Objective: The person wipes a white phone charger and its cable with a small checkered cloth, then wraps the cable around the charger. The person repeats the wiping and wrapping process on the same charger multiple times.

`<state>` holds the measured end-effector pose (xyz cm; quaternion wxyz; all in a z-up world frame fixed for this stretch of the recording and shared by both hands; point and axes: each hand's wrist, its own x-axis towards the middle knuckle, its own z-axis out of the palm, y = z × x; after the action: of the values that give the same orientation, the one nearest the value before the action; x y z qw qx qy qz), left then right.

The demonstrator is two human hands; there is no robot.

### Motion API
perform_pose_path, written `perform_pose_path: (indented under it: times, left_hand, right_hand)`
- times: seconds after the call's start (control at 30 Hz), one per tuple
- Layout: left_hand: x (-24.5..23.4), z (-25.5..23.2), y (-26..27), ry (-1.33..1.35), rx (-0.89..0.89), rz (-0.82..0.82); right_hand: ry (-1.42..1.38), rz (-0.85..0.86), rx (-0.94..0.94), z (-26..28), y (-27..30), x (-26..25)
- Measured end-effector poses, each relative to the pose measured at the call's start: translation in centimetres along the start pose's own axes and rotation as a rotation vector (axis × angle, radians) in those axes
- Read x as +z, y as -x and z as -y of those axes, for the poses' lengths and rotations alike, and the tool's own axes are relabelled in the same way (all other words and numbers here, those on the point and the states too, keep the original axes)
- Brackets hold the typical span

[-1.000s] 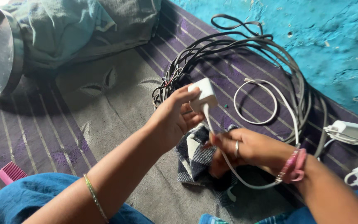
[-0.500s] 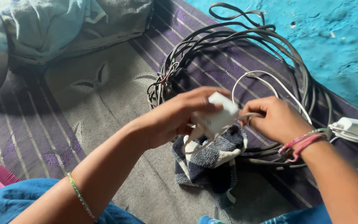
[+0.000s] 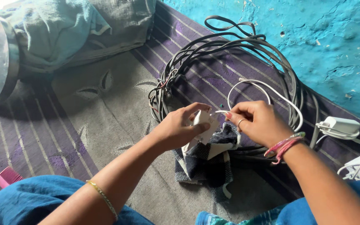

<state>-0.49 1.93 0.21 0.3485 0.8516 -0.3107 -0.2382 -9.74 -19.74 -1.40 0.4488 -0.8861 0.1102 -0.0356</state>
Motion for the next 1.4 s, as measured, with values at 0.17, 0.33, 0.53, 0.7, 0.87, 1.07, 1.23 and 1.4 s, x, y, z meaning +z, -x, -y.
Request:
perform_pose_path:
  times: [0.17, 0.33, 0.53, 0.7, 0.87, 1.07, 1.23, 1.4]
  left_hand:
    - [0.7, -0.5, 0.5, 0.066, -0.007, -0.164]
    - [0.6, -1.3, 0.9, 0.373, -0.223, -0.114]
    - [1.1, -1.2, 0.5, -0.021, 0.143, -0.173]
    - [1.3, -0.8, -0.2, 0.258, -0.042, -0.131]
    - [1.0, -0.5, -0.9, 0.805, -0.295, -0.078]
    - [0.3, 0.7, -1.6, 1.149, -0.41, -0.12]
    - [0.6, 2.0, -1.9, 1.36, -0.315, -0.153]
    - [-0.4, 2.1, -1.6, 1.517, -0.433, -0.138]
  right_hand:
    - [-0.04, 0.061, -0.025, 0.7, 1.0, 0.8]
    - [-0.13, 0.077, 0.039, 1.6, 1.1, 1.1]
    - [-0.298, 0.007, -0.001, 1.2, 0.5, 1.2]
    - [-0.286, 0.112, 0.004, 0.7, 0.2, 1.4]
    - [-0.344, 0.242, 0.093, 1.1, -0.1, 1.7]
    - [-0.291, 0.328, 0.087, 1.9, 0.4, 1.7]
    - [-0.294, 0.387, 0.136, 1.6, 1.0, 1.9]
    - [0.021, 0.309, 0.05, 0.9, 0.9, 1.3]
